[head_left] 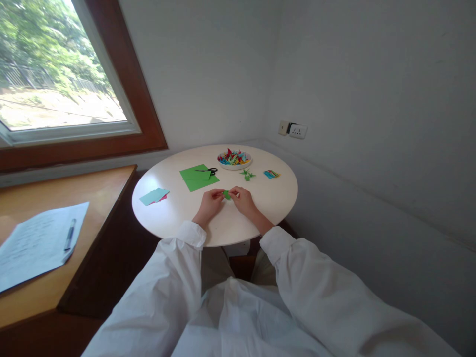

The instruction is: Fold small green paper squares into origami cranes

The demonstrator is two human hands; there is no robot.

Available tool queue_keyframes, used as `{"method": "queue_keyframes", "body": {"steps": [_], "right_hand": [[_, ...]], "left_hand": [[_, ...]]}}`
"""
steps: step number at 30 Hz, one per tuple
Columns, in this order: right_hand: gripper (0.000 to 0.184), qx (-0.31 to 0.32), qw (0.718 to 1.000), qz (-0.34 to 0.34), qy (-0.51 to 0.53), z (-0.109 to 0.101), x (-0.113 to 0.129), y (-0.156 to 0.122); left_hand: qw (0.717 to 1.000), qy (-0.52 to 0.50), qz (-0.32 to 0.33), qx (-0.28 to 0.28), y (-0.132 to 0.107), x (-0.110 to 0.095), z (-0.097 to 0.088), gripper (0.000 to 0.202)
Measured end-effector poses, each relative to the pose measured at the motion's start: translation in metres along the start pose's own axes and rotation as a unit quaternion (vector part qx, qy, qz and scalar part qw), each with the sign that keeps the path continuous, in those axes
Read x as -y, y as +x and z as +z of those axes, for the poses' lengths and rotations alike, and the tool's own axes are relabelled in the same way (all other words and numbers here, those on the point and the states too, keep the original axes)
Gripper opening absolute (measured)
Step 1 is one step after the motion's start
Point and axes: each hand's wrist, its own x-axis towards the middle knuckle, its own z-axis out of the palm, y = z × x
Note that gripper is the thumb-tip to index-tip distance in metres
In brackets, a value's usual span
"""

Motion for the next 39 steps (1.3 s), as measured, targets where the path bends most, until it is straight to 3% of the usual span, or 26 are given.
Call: {"method": "queue_keyframes", "body": {"steps": [11, 32, 39], "right_hand": [[0.008, -0.035, 0.999, -0.009, 0.002, 0.0007, -0.0032, 0.0009], [0.011, -0.003, 0.998, -0.044, 0.053, -0.0003, 0.0003, 0.0002], [0.012, -0.005, 0.997, -0.028, 0.078, 0.0007, -0.0024, 0.0006]], "left_hand": [[1.0, -0.02, -0.019, -0.005, 0.0011, -0.0009, -0.0023, 0.012], [0.996, -0.082, -0.041, -0.011, 0.0003, -0.004, -0.0014, 0.028], [0.996, -0.074, -0.054, -0.019, 0.0003, -0.0042, -0.0024, 0.023]]}}
